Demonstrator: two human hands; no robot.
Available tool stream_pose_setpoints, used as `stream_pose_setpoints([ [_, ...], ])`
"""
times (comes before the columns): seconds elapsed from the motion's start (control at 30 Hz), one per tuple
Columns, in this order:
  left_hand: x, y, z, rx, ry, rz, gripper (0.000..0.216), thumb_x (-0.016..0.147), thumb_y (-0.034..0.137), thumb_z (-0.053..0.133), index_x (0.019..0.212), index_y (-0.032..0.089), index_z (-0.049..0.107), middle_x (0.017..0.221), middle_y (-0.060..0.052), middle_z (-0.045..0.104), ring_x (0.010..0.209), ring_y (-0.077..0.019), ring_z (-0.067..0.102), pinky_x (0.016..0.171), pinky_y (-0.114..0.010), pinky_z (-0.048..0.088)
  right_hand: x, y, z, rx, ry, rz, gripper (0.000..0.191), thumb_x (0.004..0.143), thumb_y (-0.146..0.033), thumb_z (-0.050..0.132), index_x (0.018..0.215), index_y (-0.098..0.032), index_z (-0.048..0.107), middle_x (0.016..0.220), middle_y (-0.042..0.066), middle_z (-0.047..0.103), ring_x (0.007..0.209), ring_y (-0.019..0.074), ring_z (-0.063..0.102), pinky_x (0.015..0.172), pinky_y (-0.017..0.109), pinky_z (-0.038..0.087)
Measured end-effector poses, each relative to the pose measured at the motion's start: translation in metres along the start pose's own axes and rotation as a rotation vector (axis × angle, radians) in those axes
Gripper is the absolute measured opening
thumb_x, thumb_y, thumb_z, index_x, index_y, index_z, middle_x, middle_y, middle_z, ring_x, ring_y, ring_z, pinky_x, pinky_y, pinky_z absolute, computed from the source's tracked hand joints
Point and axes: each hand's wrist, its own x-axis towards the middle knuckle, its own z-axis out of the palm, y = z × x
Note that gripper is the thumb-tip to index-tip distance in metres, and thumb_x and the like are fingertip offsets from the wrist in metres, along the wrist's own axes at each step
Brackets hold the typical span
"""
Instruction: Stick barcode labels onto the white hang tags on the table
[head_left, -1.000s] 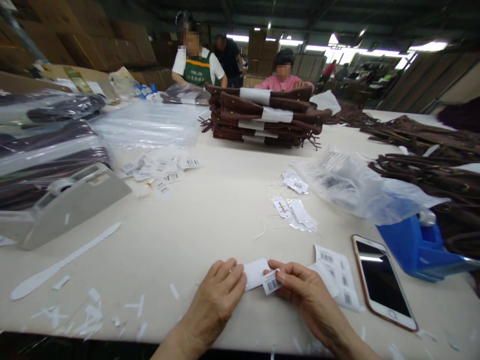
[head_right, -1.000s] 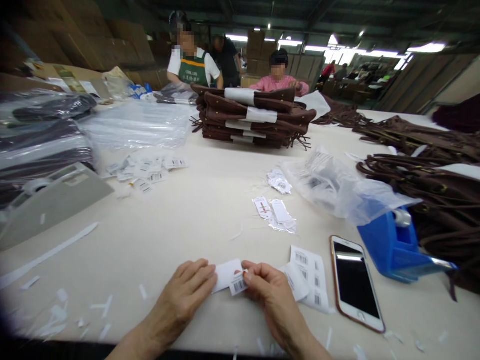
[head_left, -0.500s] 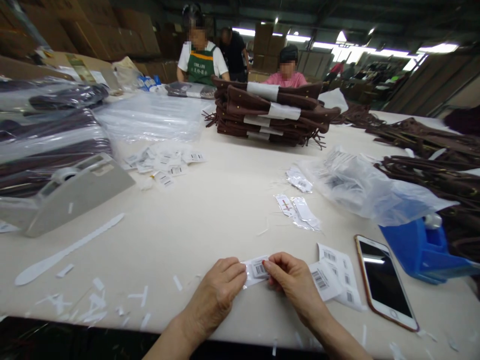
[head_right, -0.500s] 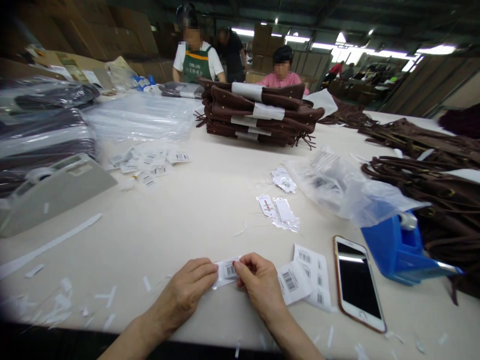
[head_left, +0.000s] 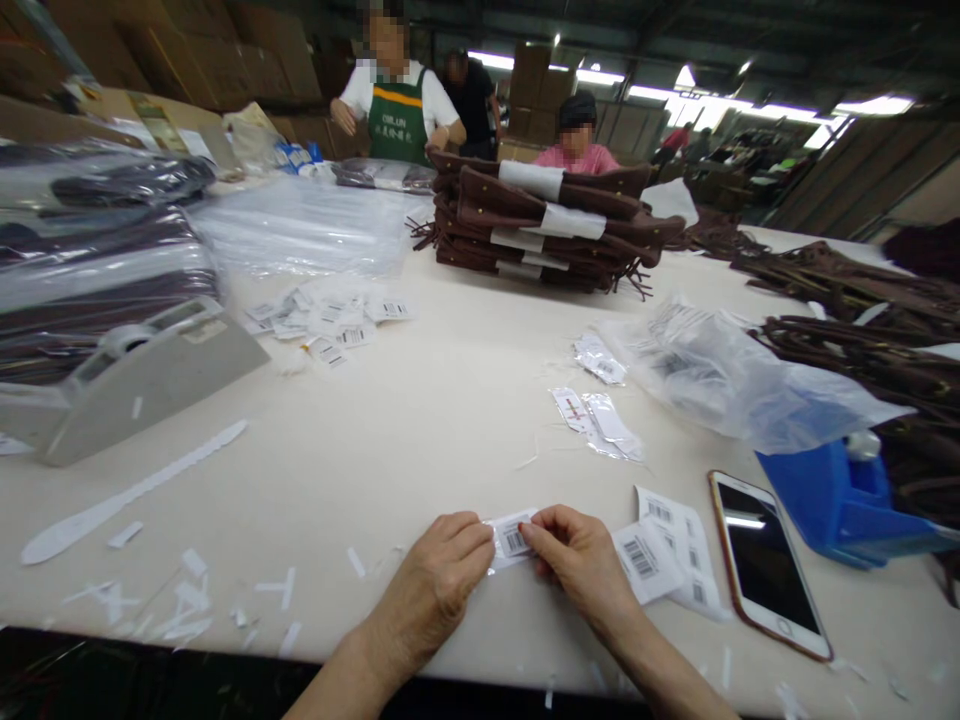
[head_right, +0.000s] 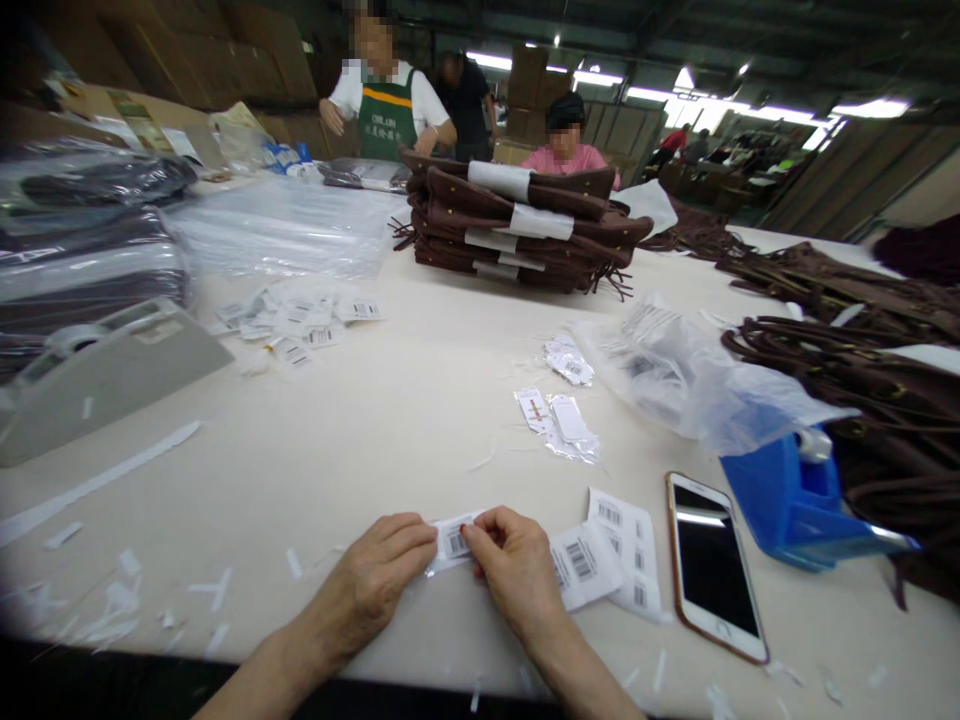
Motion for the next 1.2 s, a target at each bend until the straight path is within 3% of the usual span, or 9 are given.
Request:
stream_pose_setpoints([
  [0.7,-0.0009,-0.0014,0.0017,0.008,-0.001,0.003,0.023,0.086,0.016,0.034,0.085,0.014,0.057,0.086,-0.005,0.062,0.087,-0.0141,0.05,0.075,-0.027,0.046,-0.002,0.0011,0.0035,-0.248,0.117,-0.037,0.022,0.073,-0.034,0.05,0.06,-0.018,0.056,0.047,-0.002,0.054,0.047,0.0125,0.05,0.049,0.022,0.036],
  [0.83,0.0028,0.0,0.0,0.06,-0.088,0.011,0.025,0.086,0.02,0.032,0.096,0.015,0.055,0.086,-0.006,0.06,0.087,-0.0158,0.049,0.074,-0.03,0.047,-0.0027,-0.0007,0.0052,-0.299,0.134,-0.061,0.021,0.074,-0.033,0.049,0.06,-0.019,0.056,0.05,-0.001,0.057,0.051,0.0133,0.052,0.051,0.022,0.037],
  [0.97,0.0047,0.0016,-0.0022,0.105,-0.171,0.019,0.026,0.086,0.023,0.032,0.099,0.016,0.054,0.085,-0.006,0.058,0.086,-0.0179,0.049,0.071,-0.033,0.047,-0.0046,-0.0055,0.0071,-0.442,0.168,-0.104,0.019,0.075,-0.029,0.048,0.061,-0.019,0.055,0.056,0.0,0.06,0.054,0.0138,0.054,0.054,0.023,0.037],
  [1.2,0.0031,-0.0001,0.0007,0.126,-0.157,0.027,0.025,0.086,0.021,0.034,0.101,0.017,0.053,0.085,-0.006,0.057,0.086,-0.0175,0.048,0.07,-0.033,0.046,-0.0071,-0.0059,0.0086,-0.782,0.224,-0.201,0.01,0.077,-0.026,0.049,0.076,-0.018,0.055,0.062,0.002,0.062,0.057,0.0175,0.058,0.053,0.026,0.037],
])
